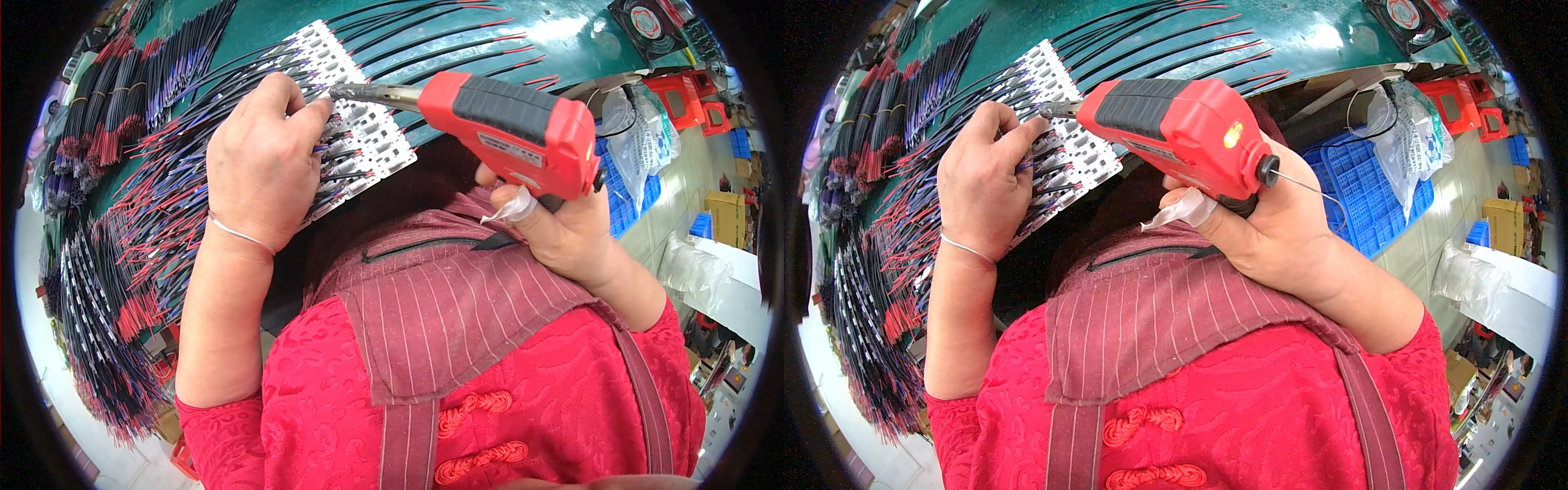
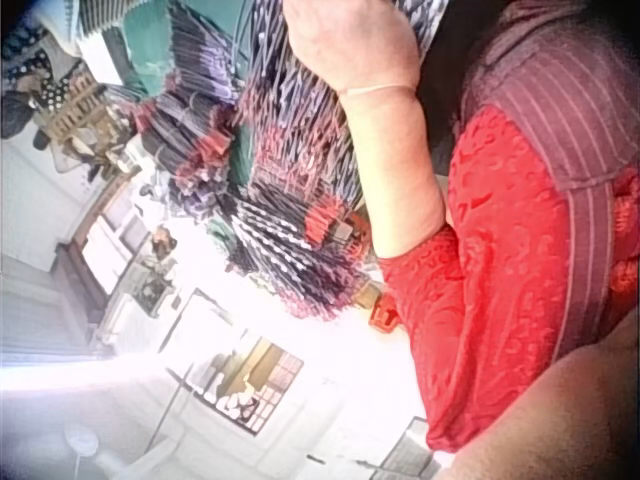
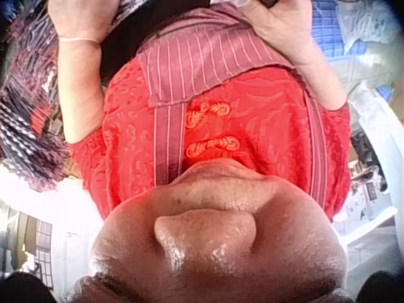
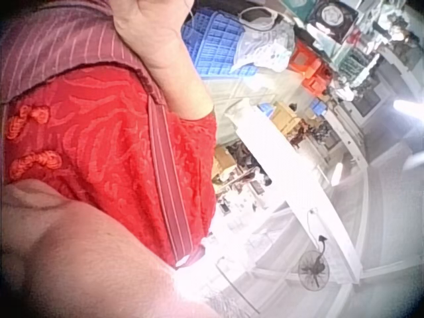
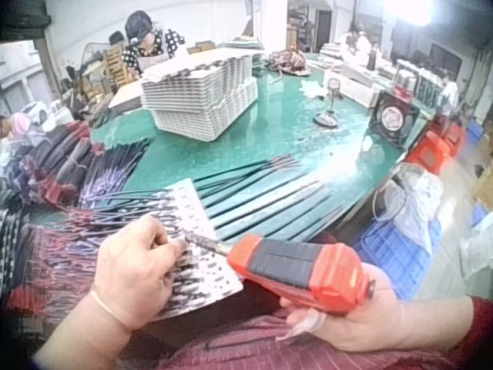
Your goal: The person solders wires onto a circuit board using a soldering gun, sets the finished board aside, places a new board on the work table, and solders wires onto the new board with the soldering gun.
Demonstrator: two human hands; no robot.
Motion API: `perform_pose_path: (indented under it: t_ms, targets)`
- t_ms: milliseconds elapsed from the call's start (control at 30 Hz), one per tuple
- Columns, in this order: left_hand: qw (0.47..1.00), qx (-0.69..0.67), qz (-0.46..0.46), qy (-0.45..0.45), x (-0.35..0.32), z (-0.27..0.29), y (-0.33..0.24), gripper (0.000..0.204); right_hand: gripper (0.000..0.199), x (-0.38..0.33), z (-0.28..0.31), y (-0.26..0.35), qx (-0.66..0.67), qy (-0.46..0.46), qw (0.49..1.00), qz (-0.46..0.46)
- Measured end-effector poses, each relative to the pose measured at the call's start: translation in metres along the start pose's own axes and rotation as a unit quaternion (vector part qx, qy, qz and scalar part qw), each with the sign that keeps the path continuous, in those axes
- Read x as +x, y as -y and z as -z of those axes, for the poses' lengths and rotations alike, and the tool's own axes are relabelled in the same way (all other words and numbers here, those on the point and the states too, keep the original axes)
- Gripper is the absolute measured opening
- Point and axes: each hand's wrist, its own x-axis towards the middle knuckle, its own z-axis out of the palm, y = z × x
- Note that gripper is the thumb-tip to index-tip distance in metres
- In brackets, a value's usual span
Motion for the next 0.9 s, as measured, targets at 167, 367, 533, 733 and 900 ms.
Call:
perform_pose_path:
  t_ms: [167,367,533,733,900]
  targets:
    - [1.0,-0.02,0.014,0.017,0.0,0.0,-0.001,0.032,0.027,-0.001,0.001,0.005,0.052,0.014,0.997,-0.048]
    - [0.999,-0.016,0.023,0.022,0.0,0.001,-0.001,0.03,0.032,-0.001,0.0,0.002,0.052,-0.005,0.999,0.007]
    - [0.999,-0.019,0.021,0.017,0.001,0.0,-0.001,0.028,0.033,-0.006,-0.002,-0.002,0.124,-0.041,0.991,-0.024]
    - [0.999,-0.031,0.028,0.01,-0.002,0.0,0.001,0.027,0.033,-0.001,-0.001,0.002,0.042,-0.014,0.999,-0.027]
    - [0.999,-0.039,0.03,0.007,-0.002,-0.002,0.001,0.027,0.03,0.002,-0.003,-0.006,0.015,-0.015,0.998,0.052]
